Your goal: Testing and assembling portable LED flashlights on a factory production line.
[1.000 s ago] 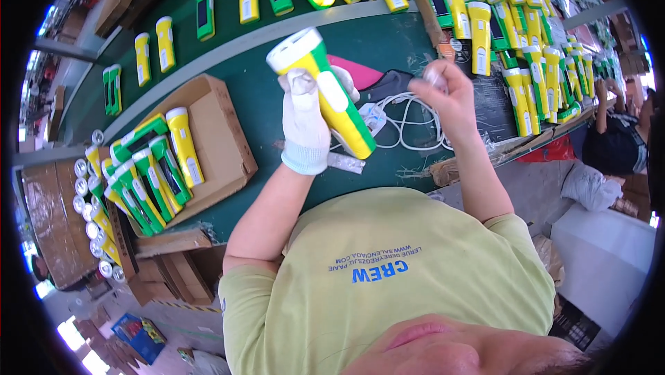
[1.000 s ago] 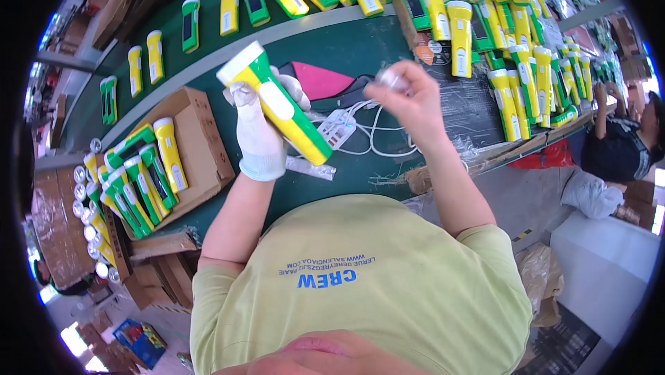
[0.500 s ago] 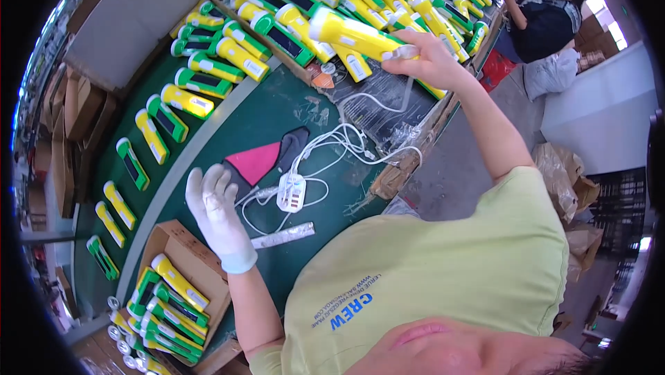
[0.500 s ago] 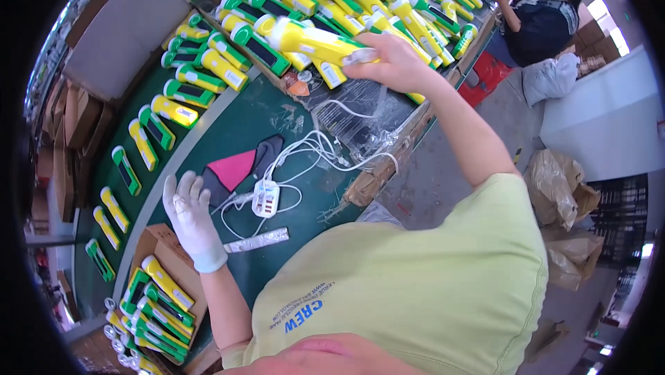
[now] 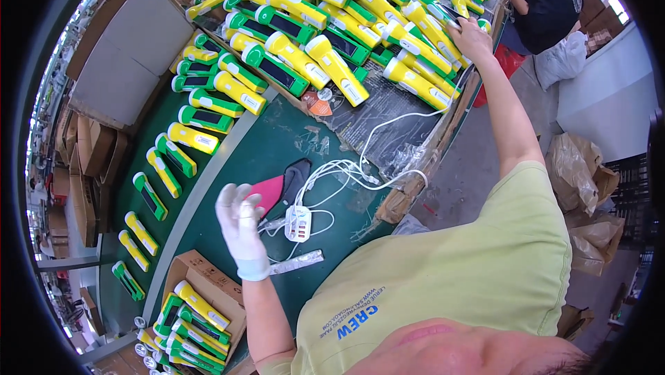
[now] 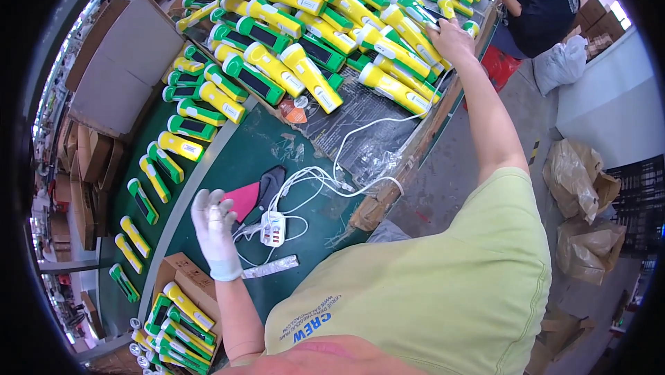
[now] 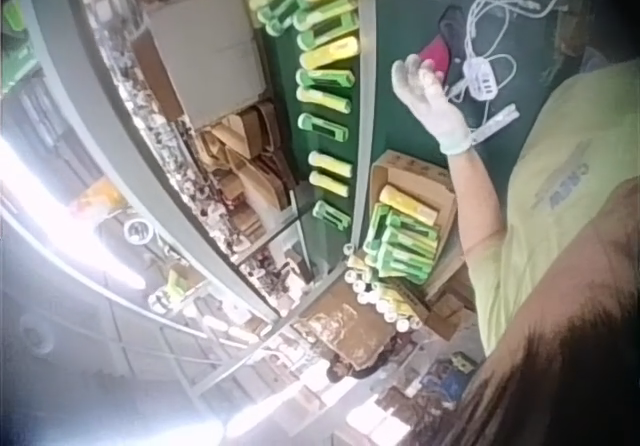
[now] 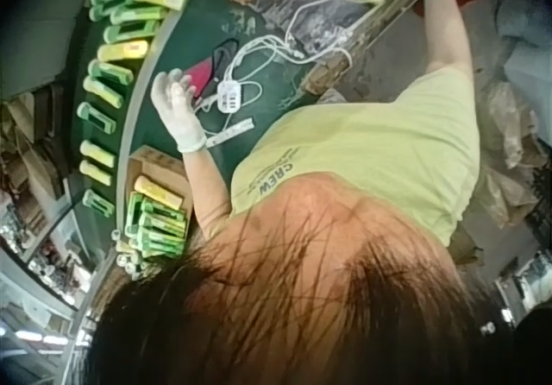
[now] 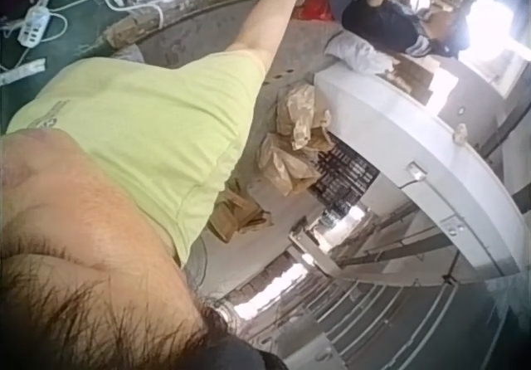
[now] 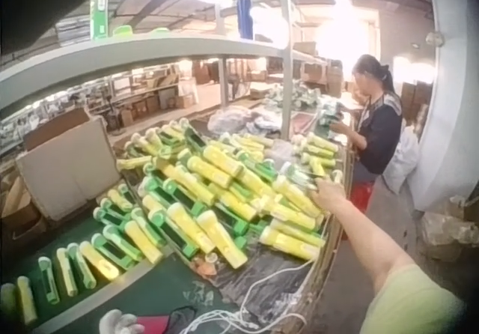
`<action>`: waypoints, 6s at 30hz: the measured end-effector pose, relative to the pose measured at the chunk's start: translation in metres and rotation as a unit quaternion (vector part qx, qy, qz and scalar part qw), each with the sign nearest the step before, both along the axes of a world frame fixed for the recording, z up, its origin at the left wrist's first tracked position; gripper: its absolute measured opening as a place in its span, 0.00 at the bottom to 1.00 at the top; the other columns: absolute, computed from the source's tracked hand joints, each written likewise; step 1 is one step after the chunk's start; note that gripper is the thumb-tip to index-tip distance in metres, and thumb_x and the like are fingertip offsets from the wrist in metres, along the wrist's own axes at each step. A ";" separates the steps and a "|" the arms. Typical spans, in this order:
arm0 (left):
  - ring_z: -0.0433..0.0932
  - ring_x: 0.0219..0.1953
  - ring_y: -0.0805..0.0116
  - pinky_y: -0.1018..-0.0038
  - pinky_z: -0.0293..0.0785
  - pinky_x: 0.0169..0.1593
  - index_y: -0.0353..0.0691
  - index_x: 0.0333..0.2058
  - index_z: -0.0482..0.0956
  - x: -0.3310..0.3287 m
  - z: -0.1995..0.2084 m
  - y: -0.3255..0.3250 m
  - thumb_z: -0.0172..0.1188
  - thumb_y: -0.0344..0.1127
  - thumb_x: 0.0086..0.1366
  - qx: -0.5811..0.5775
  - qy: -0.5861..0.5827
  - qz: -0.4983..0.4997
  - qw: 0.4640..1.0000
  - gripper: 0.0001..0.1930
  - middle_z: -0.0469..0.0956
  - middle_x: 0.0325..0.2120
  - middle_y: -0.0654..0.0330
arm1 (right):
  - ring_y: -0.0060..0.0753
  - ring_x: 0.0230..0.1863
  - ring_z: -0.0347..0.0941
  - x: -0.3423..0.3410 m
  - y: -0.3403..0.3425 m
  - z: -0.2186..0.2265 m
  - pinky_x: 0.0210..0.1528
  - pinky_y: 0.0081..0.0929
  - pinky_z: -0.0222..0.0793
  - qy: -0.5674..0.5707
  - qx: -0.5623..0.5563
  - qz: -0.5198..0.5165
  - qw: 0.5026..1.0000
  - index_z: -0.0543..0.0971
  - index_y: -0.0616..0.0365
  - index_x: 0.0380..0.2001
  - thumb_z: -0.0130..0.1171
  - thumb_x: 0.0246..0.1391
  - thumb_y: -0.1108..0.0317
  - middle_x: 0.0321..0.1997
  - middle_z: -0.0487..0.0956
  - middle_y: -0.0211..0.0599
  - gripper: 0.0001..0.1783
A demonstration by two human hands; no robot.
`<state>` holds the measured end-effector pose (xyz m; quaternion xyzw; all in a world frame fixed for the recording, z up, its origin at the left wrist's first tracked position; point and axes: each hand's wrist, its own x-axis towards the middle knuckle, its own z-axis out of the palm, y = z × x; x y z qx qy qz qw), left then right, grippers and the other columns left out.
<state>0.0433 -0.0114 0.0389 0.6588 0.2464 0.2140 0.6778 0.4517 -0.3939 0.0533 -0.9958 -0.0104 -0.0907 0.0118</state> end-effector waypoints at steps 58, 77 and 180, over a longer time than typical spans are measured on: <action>0.75 0.43 0.69 0.74 0.72 0.48 0.34 0.50 0.72 0.058 -0.060 -0.012 0.52 0.40 0.69 -0.181 0.107 -0.168 0.963 0.17 0.76 0.43 0.55 | 0.41 0.41 0.78 -0.009 0.297 -0.081 0.43 0.38 0.77 -0.122 0.009 0.422 0.898 0.75 0.62 0.43 0.57 0.49 0.68 0.73 0.51 0.48 0.17; 0.75 0.43 0.67 0.72 0.72 0.49 0.33 0.50 0.71 0.060 -0.058 -0.010 0.53 0.41 0.67 -0.197 0.115 -0.177 0.958 0.19 0.75 0.43 0.54 | 0.44 0.42 0.79 0.082 0.340 -0.093 0.43 0.38 0.77 -0.116 -0.004 0.333 0.936 0.75 0.61 0.45 0.58 0.45 0.72 0.74 0.44 0.53 0.20; 0.78 0.36 0.54 0.66 0.75 0.39 0.40 0.53 0.71 -0.036 0.009 -0.003 0.68 0.43 0.51 0.556 0.005 -0.034 0.830 0.30 0.78 0.39 0.51 | 0.05 0.24 0.60 -0.303 0.258 0.005 0.22 0.09 0.50 0.341 0.568 0.439 0.607 0.76 0.61 0.46 0.61 0.55 0.66 0.29 0.74 0.21 0.17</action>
